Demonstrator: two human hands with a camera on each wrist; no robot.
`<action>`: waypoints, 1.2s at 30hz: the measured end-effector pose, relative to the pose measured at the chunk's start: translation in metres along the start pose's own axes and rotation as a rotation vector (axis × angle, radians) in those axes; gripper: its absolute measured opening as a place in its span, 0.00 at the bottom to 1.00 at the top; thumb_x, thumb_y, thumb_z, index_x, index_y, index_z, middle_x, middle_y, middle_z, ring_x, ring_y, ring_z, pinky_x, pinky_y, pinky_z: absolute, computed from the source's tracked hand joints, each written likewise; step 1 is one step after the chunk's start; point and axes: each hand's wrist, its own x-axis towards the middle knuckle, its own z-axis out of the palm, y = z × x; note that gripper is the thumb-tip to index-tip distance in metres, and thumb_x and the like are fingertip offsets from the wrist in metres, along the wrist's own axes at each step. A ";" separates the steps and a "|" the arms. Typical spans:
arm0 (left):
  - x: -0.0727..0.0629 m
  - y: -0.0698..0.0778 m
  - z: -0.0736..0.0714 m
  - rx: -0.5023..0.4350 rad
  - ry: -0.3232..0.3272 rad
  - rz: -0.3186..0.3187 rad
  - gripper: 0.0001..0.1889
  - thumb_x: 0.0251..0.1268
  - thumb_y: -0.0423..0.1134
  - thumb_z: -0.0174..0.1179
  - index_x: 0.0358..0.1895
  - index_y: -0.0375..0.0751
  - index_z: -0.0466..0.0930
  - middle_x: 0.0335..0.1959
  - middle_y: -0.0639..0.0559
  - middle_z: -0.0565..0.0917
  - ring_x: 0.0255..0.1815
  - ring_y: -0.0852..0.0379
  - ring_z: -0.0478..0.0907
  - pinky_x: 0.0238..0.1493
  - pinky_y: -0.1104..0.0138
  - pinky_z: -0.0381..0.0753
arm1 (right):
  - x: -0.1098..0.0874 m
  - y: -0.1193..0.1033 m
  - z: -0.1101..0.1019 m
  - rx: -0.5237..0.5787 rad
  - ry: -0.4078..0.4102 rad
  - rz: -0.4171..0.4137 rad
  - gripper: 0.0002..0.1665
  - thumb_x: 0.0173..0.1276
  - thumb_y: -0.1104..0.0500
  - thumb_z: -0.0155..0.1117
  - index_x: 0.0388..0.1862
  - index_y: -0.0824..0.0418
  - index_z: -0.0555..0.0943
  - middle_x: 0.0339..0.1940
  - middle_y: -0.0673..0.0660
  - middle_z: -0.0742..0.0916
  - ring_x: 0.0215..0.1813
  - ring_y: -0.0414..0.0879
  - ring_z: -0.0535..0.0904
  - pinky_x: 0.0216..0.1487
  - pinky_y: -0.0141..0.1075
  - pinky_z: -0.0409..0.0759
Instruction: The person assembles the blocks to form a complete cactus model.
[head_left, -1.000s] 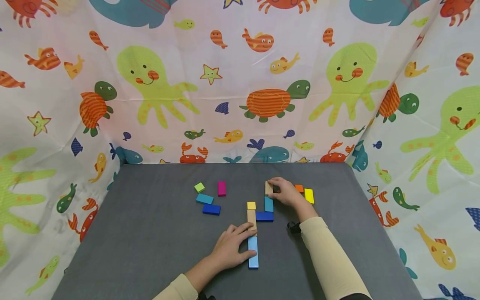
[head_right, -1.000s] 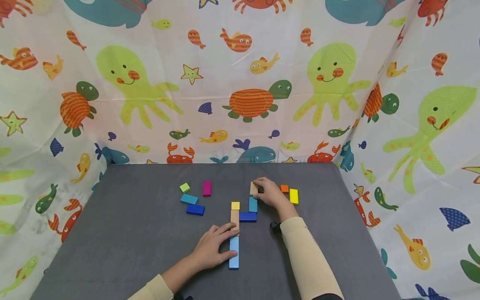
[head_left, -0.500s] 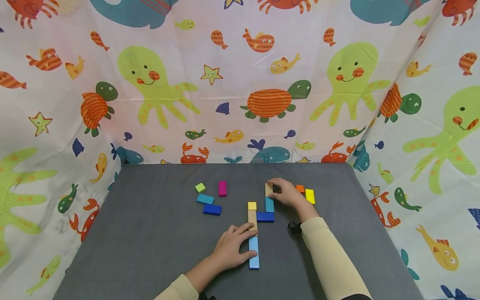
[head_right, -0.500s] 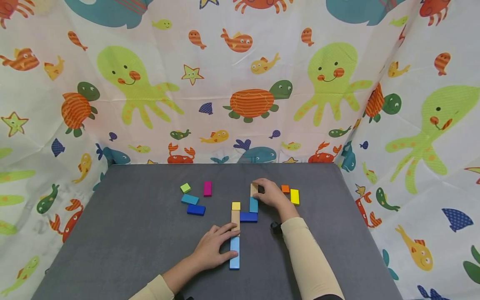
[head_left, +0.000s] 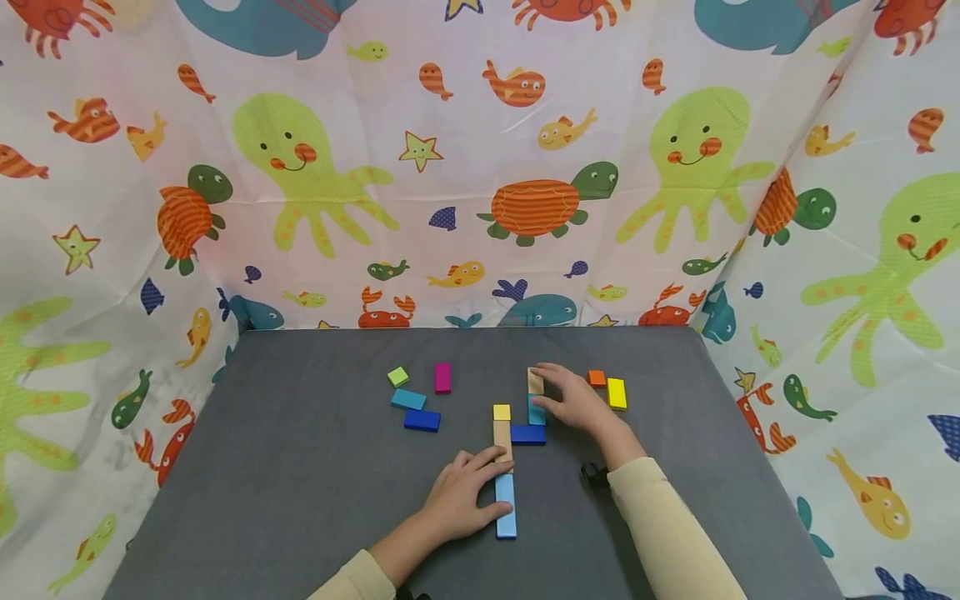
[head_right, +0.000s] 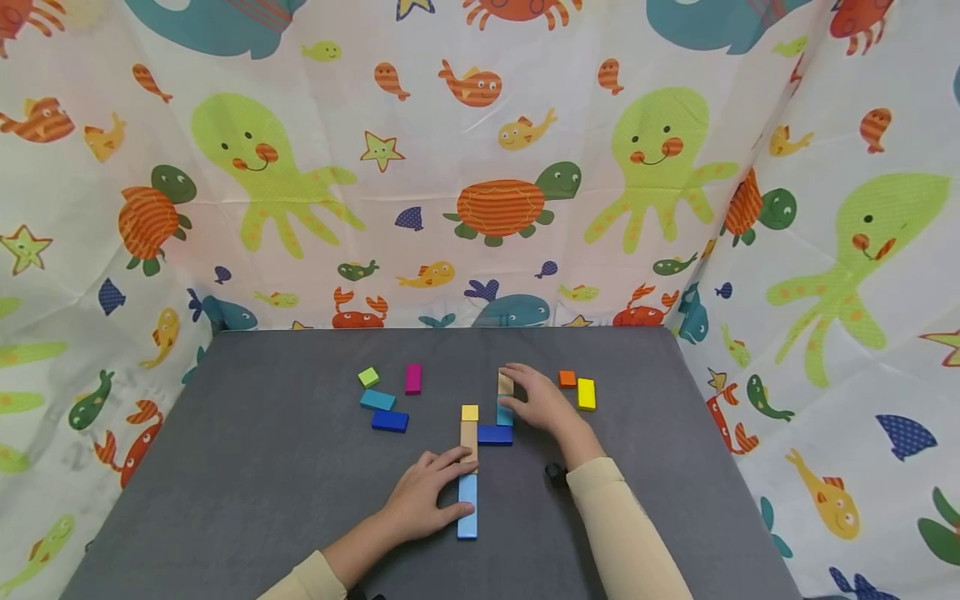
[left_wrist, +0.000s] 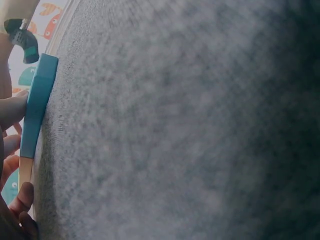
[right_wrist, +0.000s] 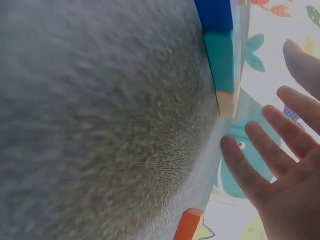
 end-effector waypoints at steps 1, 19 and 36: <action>0.000 0.000 0.000 -0.002 0.002 0.004 0.33 0.71 0.64 0.65 0.77 0.65 0.74 0.81 0.63 0.67 0.55 0.57 0.69 0.52 0.56 0.75 | -0.002 -0.002 0.001 -0.004 -0.012 0.003 0.40 0.75 0.50 0.72 0.80 0.60 0.72 0.81 0.64 0.73 0.79 0.66 0.69 0.76 0.64 0.67; 0.002 0.004 -0.001 0.004 -0.041 -0.057 0.33 0.69 0.64 0.66 0.77 0.67 0.74 0.81 0.65 0.67 0.57 0.57 0.69 0.54 0.57 0.76 | -0.019 -0.004 0.010 -0.057 -0.203 0.119 0.57 0.66 0.41 0.79 0.85 0.60 0.64 0.87 0.63 0.62 0.85 0.66 0.57 0.81 0.64 0.59; 0.003 -0.024 -0.026 -0.148 0.523 -0.203 0.33 0.66 0.47 0.74 0.71 0.39 0.77 0.66 0.42 0.78 0.65 0.42 0.75 0.65 0.43 0.79 | -0.017 -0.005 0.005 -0.042 -0.218 0.132 0.58 0.65 0.42 0.80 0.86 0.59 0.62 0.88 0.62 0.61 0.85 0.65 0.58 0.81 0.62 0.61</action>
